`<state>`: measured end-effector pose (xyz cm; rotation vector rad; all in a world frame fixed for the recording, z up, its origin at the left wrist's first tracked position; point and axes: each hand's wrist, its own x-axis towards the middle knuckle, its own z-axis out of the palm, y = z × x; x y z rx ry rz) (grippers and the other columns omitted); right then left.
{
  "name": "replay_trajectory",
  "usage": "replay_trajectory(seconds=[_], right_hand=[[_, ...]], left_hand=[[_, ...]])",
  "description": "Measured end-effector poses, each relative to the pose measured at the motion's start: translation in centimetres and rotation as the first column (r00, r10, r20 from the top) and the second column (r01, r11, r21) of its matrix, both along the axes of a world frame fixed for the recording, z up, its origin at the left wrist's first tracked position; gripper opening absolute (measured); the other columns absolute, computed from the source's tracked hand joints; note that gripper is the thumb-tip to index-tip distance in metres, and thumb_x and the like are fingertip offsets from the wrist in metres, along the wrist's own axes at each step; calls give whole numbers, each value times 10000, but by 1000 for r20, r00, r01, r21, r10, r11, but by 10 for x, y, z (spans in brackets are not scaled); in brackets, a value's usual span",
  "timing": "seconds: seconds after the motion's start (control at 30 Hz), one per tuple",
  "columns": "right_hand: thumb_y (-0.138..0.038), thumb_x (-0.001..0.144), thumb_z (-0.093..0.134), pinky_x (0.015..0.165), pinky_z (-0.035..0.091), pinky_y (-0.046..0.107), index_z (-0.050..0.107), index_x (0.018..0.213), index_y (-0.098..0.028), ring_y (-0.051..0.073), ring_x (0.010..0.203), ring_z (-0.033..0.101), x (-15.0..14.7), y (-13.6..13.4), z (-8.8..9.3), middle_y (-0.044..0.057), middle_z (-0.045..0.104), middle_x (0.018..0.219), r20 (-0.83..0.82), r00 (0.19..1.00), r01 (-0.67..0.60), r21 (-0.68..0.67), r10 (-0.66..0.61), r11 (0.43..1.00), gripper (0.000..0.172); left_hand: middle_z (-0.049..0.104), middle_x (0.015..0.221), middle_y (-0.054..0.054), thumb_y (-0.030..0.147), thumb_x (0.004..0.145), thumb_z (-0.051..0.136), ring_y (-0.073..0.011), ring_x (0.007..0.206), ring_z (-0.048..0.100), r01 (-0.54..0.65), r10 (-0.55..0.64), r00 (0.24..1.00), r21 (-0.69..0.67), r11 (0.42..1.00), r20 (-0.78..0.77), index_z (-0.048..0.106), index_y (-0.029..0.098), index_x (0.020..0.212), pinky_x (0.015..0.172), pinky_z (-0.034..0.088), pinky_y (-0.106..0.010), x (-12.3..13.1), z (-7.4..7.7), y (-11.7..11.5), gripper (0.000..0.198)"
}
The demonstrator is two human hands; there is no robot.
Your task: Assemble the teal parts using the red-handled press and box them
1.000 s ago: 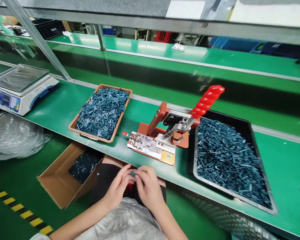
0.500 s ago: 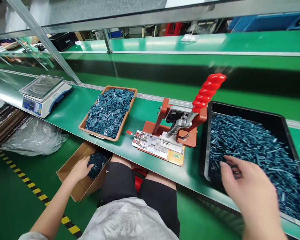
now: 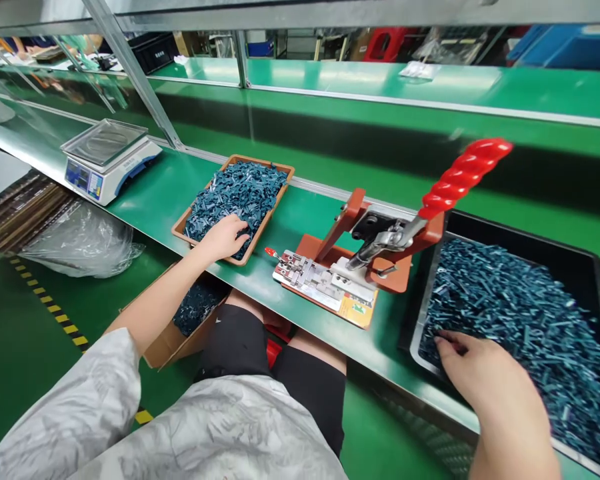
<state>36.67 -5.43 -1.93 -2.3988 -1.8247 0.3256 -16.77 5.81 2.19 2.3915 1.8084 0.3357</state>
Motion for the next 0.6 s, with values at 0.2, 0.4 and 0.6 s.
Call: replay_trajectory(seconds=[0.2, 0.4, 0.6], right_hand=[[-406, 600, 649, 601, 382, 433, 671, 545, -336, 226, 483, 501, -3, 7, 2, 185, 703, 710, -62, 988, 130, -178, -143, 975, 91], [-396, 651, 586, 584, 427, 430, 604, 572, -336, 312, 554, 582, -30, -3, 32, 115, 688, 662, -69, 969, 232, -59, -236, 971, 101], [-451, 705, 601, 760, 543, 443, 659, 849, -267, 324, 791, 726, -40, -16, 28, 92, 753, 788, -248, 920, 346, 154, -303, 925, 241]], left_hand=[[663, 1036, -109, 248, 963, 589, -270, 1071, 635, -35, 35, 999, 1, 999, 41, 738, 154, 1095, 1012, 512, -392, 3, -5, -7, 220], [649, 1049, -93, 242, 928, 622, -249, 1034, 638, -108, 96, 979, 59, 992, 181, 693, 180, 986, 1002, 512, -387, 0, -3, -11, 111], [692, 940, -59, 210, 906, 575, -206, 901, 669, -169, 155, 930, 13, 986, 335, 666, 183, 1085, 906, 540, -337, -7, -8, -6, 202]])
